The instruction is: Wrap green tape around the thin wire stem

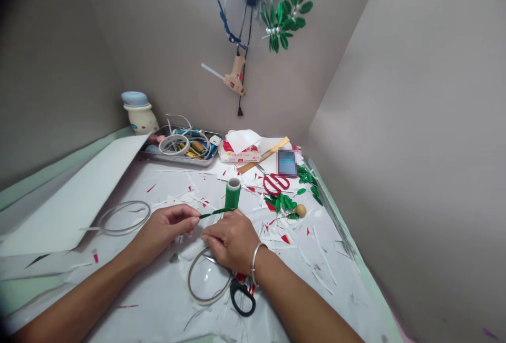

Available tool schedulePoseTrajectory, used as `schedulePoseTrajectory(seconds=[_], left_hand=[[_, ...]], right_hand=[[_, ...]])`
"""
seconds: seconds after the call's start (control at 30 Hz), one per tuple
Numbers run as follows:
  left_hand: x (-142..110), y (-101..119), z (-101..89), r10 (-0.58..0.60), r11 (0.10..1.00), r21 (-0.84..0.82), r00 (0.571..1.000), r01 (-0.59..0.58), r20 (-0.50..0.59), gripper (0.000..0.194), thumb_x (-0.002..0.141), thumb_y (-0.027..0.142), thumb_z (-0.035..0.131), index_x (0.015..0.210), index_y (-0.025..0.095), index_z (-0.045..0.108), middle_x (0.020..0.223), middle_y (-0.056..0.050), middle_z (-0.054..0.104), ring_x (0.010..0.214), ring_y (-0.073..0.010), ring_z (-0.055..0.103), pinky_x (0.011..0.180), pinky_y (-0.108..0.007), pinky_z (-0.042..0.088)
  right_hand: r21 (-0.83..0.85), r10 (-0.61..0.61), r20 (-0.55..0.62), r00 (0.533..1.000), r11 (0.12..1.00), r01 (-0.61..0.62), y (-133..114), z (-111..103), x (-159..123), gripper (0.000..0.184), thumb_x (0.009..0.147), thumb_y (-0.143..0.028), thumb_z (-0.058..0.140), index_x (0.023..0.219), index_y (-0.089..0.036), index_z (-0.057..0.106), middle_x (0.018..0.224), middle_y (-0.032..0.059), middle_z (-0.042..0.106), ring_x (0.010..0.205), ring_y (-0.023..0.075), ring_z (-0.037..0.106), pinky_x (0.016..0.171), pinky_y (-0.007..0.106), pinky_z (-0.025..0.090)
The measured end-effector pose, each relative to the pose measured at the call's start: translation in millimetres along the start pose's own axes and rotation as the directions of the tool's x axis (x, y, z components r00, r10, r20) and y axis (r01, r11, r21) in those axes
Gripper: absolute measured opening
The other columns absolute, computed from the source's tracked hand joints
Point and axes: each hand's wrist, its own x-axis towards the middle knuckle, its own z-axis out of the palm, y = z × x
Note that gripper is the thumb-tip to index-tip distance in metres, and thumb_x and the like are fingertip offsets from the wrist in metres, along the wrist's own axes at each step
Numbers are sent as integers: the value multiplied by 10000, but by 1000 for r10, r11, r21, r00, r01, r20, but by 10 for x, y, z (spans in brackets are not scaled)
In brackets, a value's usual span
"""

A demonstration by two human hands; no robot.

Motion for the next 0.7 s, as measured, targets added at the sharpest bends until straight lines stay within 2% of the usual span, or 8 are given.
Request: schedulePoseTrajectory(seconds=[0.13,0.23,0.4,0.5,0.6,0.7], left_hand=[[6,-25,38,34,998,52,998,-31,-54,205,749,349,608,809,154,628,647,12,616,594,-111,533,562,-214,401],[14,-67,55,74,990,128,994,-62,-85,171,748,319,585,794,160,627,645,12,609,593,-117,534,563,-220,404],[22,-125,58,141,970,212,986,-120,-86,117,741,259,544,759,169,617,676,14,606,621,-116,534,584,-216,413],[18,-116,60,144,965,235,984,-116,-106,100,719,224,531,747,167,608,661,20,591,615,-110,517,570,-207,400],[6,-91,69,128,963,251,986,-98,-106,95,697,198,520,736,163,599,630,25,571,581,-103,491,534,-201,380],[-7,-75,80,112,959,267,992,-92,-59,85,683,196,527,715,158,596,602,27,554,552,-98,471,504,-197,362]], right_hand=[[-62,-118,-10,993,991,117,12,3,-8,179,882,-267,514,827,-202,670,654,19,650,669,150,485,724,302,355],[-31,-147,-22,989,989,146,21,11,-5,171,882,-263,519,843,-195,671,661,22,649,676,151,495,726,304,364],[162,-72,-77,994,983,84,51,20,7,161,889,-235,519,876,-193,674,704,14,666,660,126,536,731,270,406],[241,-17,-70,997,970,34,66,33,8,171,887,-229,519,893,-187,685,733,20,660,681,118,561,702,234,427],[235,16,-47,999,972,-4,70,46,5,174,874,-243,539,906,-194,703,709,16,618,662,115,544,652,221,420],[186,40,-81,996,982,-24,69,41,11,160,853,-263,578,899,-220,725,640,-3,546,630,116,501,614,229,388]])
